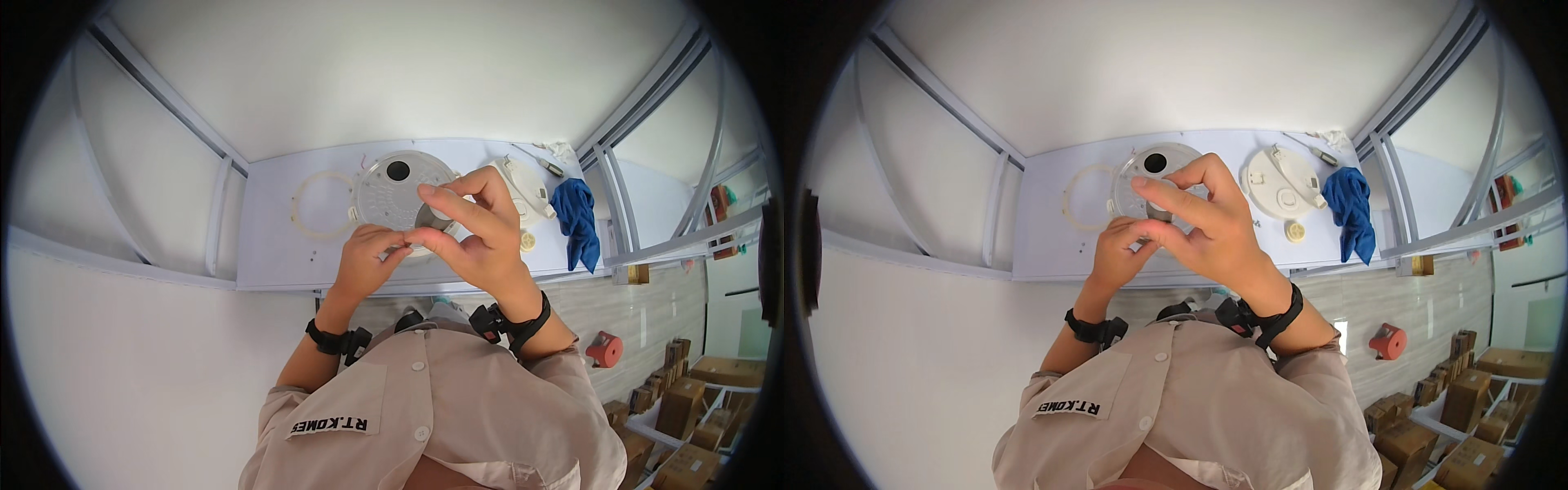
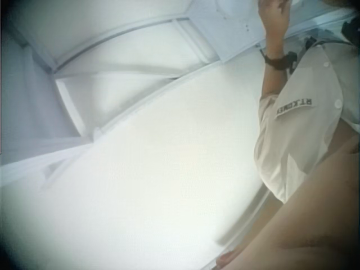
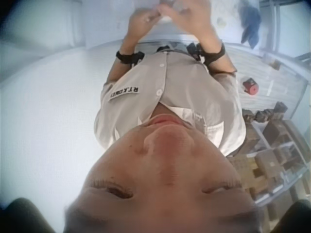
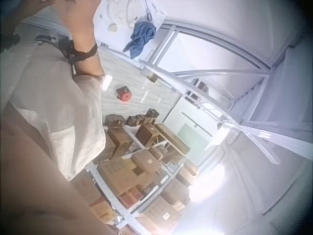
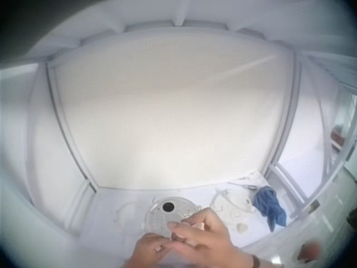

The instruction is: The person uses a screwdriver to tighten screws on a circular plastic cover, then wipes the interior of a white bucket with a blue cloth. The person places the cover back onto the bucket and continues to tighten screws to secure it.

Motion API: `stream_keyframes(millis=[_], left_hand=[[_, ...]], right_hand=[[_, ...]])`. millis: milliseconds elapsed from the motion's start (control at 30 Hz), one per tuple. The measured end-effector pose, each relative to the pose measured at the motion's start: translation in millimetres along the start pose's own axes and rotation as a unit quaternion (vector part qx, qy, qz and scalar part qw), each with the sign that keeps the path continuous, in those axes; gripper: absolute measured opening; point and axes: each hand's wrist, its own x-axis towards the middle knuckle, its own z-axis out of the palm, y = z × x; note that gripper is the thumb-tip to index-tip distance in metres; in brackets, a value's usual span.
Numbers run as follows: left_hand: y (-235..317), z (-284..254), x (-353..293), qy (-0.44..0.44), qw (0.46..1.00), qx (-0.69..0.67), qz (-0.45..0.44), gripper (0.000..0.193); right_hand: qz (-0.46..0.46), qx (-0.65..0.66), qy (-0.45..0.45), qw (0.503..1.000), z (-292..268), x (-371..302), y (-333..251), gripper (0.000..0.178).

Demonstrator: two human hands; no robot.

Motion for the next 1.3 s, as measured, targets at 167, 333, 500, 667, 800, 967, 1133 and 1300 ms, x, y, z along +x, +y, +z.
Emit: stream_keyframes(millis=[167, 333, 500, 667, 800, 967, 1133, 1300], left_hand=[[1.2, -3.2, -0.1, -0.01, 1.0, 0.015, 0.003, 0.019], [-0.3, 0.1, -1.0, -0.004, 1.0, 0.002, -0.004, 0.019], [-0.2, 0.6, -0.9, 0.006, 1.0, 0.004, 0.009, 0.02], [0.1, -1.0, -0.6, 0.003, 1.0, 0.019, 0.018, 0.021], [-4.0, 2.7, -3.0, 0.005, 1.0, 0.006, 0.001, 0.021], [-3.4, 3.4, -1.6, 0.002, 1.0, -0.003, 0.007, 0.021], [-3.3, 2.4, -0.9, 0.009, 1.0, -0.002, 0.01, 0.021], [-4.8, 4.4, -2.1, 0.006, 1.0, -0.01, -0.004, 0.02]], right_hand=[[0.027, 0.089, -0.016, 0.996, 0.5, 13.1, -17.6, 0.052], [0.008, 0.021, -0.014, 1.0, -5.1, 5.1, -4.7, 0.054], [0.005, -0.012, 0.016, 1.0, -4.1, 0.3, -0.9, 0.058], [0.001, 0.075, -0.028, 0.997, -2.4, 6.2, -5.5, 0.063], [0.019, 0.055, -0.065, 0.996, -7.6, 0.4, -1.2, 0.07], [0.036, -0.015, -0.005, 0.999, -2.5, -5.7, 6.4, 0.071], [-0.005, 0.064, -0.045, 0.997, -1.9, 8.4, -3.4, 0.068], [0.034, 0.116, -0.081, 0.989, -1.7, 5.4, -6.9, 0.057]])
